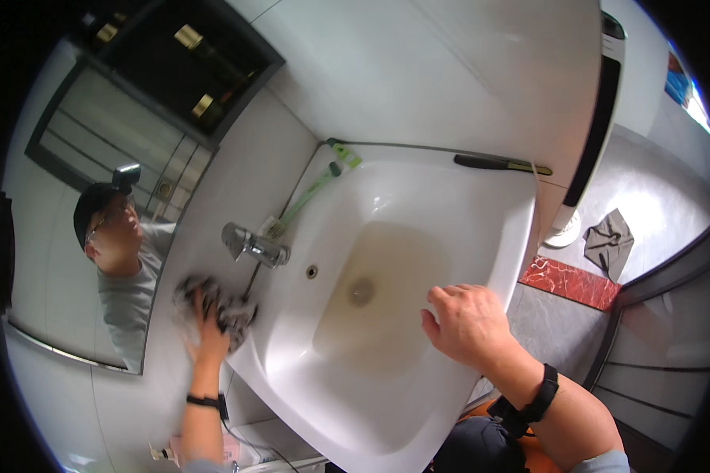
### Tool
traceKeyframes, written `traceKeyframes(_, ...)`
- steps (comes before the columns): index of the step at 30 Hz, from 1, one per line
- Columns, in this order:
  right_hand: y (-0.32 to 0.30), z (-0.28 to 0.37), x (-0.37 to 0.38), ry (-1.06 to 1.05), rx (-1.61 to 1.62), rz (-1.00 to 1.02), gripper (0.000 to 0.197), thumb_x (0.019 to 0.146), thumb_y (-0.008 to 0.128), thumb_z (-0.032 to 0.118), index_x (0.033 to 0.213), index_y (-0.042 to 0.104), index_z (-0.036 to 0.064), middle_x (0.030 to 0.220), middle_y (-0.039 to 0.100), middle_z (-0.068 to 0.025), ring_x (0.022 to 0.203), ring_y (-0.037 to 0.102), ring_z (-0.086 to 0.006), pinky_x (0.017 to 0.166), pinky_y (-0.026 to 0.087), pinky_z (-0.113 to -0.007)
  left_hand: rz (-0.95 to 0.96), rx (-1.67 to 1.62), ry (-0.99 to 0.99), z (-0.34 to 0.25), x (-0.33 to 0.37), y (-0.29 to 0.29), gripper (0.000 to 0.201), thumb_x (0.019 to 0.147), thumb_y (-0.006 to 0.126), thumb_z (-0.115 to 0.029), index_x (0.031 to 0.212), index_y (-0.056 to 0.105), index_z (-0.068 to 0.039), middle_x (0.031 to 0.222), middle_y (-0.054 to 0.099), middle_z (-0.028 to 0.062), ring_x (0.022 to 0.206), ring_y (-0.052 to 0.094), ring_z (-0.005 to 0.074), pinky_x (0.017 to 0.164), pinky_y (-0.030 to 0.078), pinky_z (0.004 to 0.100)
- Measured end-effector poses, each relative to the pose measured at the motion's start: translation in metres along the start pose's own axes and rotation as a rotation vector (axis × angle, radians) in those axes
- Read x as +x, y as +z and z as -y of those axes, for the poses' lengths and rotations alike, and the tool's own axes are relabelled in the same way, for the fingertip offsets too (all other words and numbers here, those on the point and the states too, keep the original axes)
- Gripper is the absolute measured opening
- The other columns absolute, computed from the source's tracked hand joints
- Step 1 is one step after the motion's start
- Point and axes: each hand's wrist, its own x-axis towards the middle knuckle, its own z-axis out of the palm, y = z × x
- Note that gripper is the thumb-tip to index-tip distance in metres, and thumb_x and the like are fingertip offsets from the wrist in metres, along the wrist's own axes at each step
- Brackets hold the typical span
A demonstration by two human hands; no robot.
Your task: The person coils a hairdryer cord and hangs the hairdryer, then wipes the shower door and wall tiles with a cloth. They rinse the cloth in the sink, wring it out, and wipe the sink basin and surrounding counter area.
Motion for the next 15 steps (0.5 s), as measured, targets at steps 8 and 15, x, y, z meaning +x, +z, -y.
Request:
traceKeyframes(8, -0.009, 0.002, 0.003, -0.009, -0.034, 0.12, 0.017, 0.084, 0.066, 0.022, 0.088, 0.068, 0.0061, 0.077, 0.068, -0.0098, 0.078, 0.068, -0.0294, 0.074, 0.054, -0.04, -0.32, -0.189, 0.107, 0.018, -0.023, -0.001, 0.064, 0.07, 0.071, -0.008, 0.132, 0.055, 0.001, 0.159, 0.022, 0.0237, 0.145, 0.023, 0.0468, 0.119, 0.024, 0.0517)
traceKeyframes(15, -0.002, -0.005, 0.003, 0.028, -0.015, -0.05, 0.013, 0.081, 0.069, 0.013, 0.089, 0.065, 0.0033, 0.081, 0.069, -0.0132, 0.077, 0.068, -0.031, 0.072, 0.054, -0.041, -0.258, 0.095, 0.137, -0.039, 0.056, -0.026, 0.071, 0.063, 0.074, -0.005, 0.133, 0.057, -0.009, 0.162, 0.024, 0.0067, 0.146, 0.025, 0.0372, 0.118, 0.028, 0.0477)
